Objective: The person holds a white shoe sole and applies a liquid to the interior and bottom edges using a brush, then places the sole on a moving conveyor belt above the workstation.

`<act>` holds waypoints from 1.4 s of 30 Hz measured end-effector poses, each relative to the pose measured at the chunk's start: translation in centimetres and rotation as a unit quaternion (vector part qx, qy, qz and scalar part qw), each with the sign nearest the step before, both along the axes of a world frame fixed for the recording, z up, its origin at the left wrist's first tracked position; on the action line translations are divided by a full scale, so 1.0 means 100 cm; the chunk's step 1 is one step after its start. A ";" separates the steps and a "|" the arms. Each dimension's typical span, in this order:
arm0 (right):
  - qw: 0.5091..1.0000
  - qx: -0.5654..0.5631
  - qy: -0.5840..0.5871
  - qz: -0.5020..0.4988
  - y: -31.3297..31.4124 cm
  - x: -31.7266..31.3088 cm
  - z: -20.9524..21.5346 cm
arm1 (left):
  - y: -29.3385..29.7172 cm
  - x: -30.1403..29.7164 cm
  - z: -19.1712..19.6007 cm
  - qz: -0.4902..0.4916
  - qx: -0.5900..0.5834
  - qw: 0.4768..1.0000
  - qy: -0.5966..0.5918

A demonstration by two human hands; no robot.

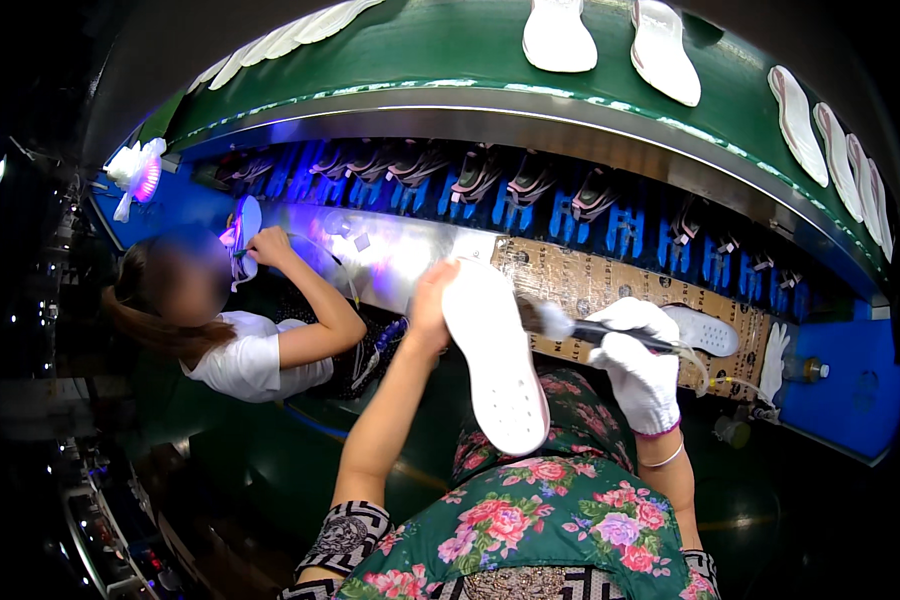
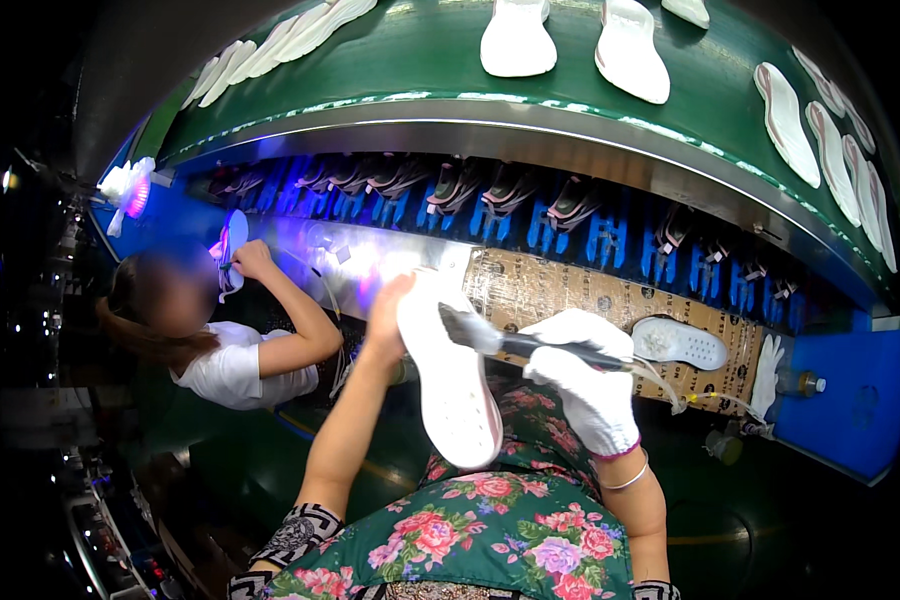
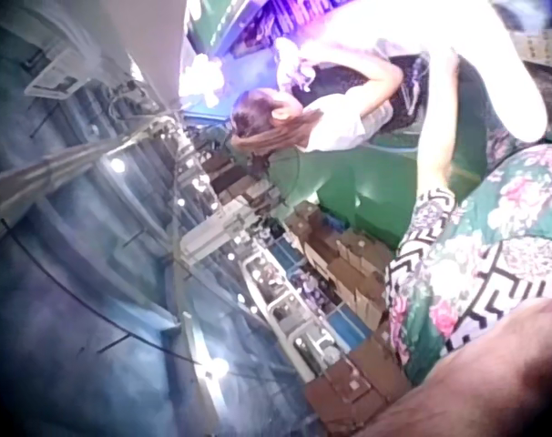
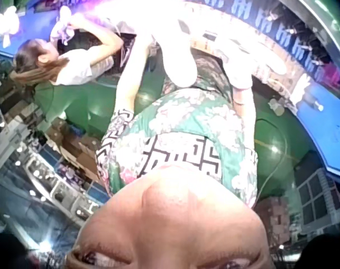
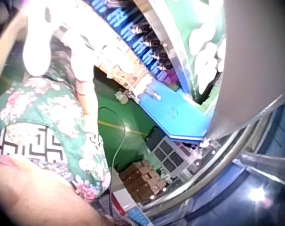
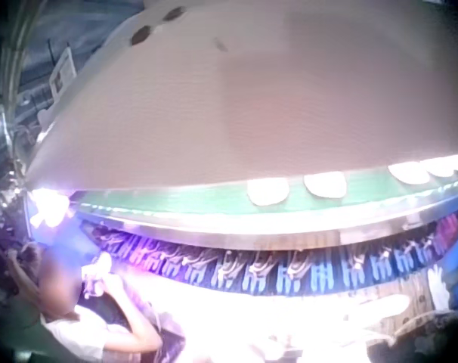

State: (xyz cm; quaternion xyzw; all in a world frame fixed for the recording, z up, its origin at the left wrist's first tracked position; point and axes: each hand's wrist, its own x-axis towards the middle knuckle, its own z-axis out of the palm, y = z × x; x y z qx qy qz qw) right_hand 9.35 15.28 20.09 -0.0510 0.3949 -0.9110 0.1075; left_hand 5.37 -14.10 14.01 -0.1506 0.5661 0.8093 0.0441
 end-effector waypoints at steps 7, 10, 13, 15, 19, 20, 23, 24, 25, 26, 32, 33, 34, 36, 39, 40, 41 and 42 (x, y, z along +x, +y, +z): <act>0.984 0.160 0.075 0.004 -0.015 0.008 -0.010 | 0.069 0.063 -0.062 -0.099 0.285 0.949 -0.087; 0.987 0.156 0.024 -0.010 -0.011 0.012 -0.006 | 0.085 0.095 -0.031 -0.114 0.333 0.925 -0.145; 0.985 0.167 -0.026 0.019 -0.009 0.014 -0.001 | 0.090 0.109 -0.022 -0.269 0.448 0.847 -0.100; 0.982 0.190 -0.008 -0.008 -0.014 0.012 0.009 | 0.093 0.095 -0.025 -0.243 0.496 0.830 -0.076; 0.931 0.283 0.207 -0.104 -0.022 0.005 0.002 | 0.100 0.072 0.008 -0.119 0.468 0.872 -0.079; 0.892 0.332 0.279 -0.130 -0.021 0.000 0.001 | 0.101 0.068 0.008 -0.115 0.463 0.877 -0.055; 0.853 0.360 0.348 -0.147 -0.016 -0.009 -0.002 | 0.106 0.066 0.011 -0.105 0.422 0.900 -0.028; 0.853 0.362 0.345 -0.147 -0.016 -0.012 0.000 | 0.107 0.066 0.010 -0.108 0.423 0.900 -0.002; 0.840 0.369 0.367 -0.155 -0.015 -0.014 0.003 | 0.109 0.067 0.008 -0.111 0.424 0.899 0.024; 0.826 0.376 0.388 -0.161 -0.014 -0.016 0.004 | 0.112 0.067 0.005 -0.133 0.472 0.870 0.054; 0.742 0.463 0.429 -0.226 -0.019 -0.015 -0.019 | 0.128 0.071 0.004 -0.151 0.179 0.972 0.010; 0.723 0.484 0.440 -0.222 -0.020 -0.012 -0.019 | 0.127 0.071 0.004 -0.159 0.160 0.974 0.009; 0.710 0.493 0.449 -0.224 -0.024 -0.010 -0.022 | 0.126 0.070 0.002 -0.146 0.154 0.977 0.004; 0.758 0.452 0.438 -0.174 -0.026 -0.003 -0.009 | 0.117 0.068 0.001 -0.150 0.157 0.976 0.006; 0.832 0.372 0.368 -0.184 -0.021 -0.007 0.002 | 0.113 0.070 -0.005 -0.112 0.199 0.973 0.022; 0.840 0.371 0.331 -0.215 -0.025 -0.006 0.001 | 0.111 0.065 -0.010 -0.187 0.378 0.902 0.090; 0.848 0.368 0.293 -0.244 -0.028 -0.006 0.000 | 0.109 0.067 -0.010 -0.146 0.277 0.947 0.067; 0.800 0.417 0.362 -0.236 -0.028 -0.009 -0.003 | 0.106 0.069 -0.008 -0.110 0.172 0.978 0.030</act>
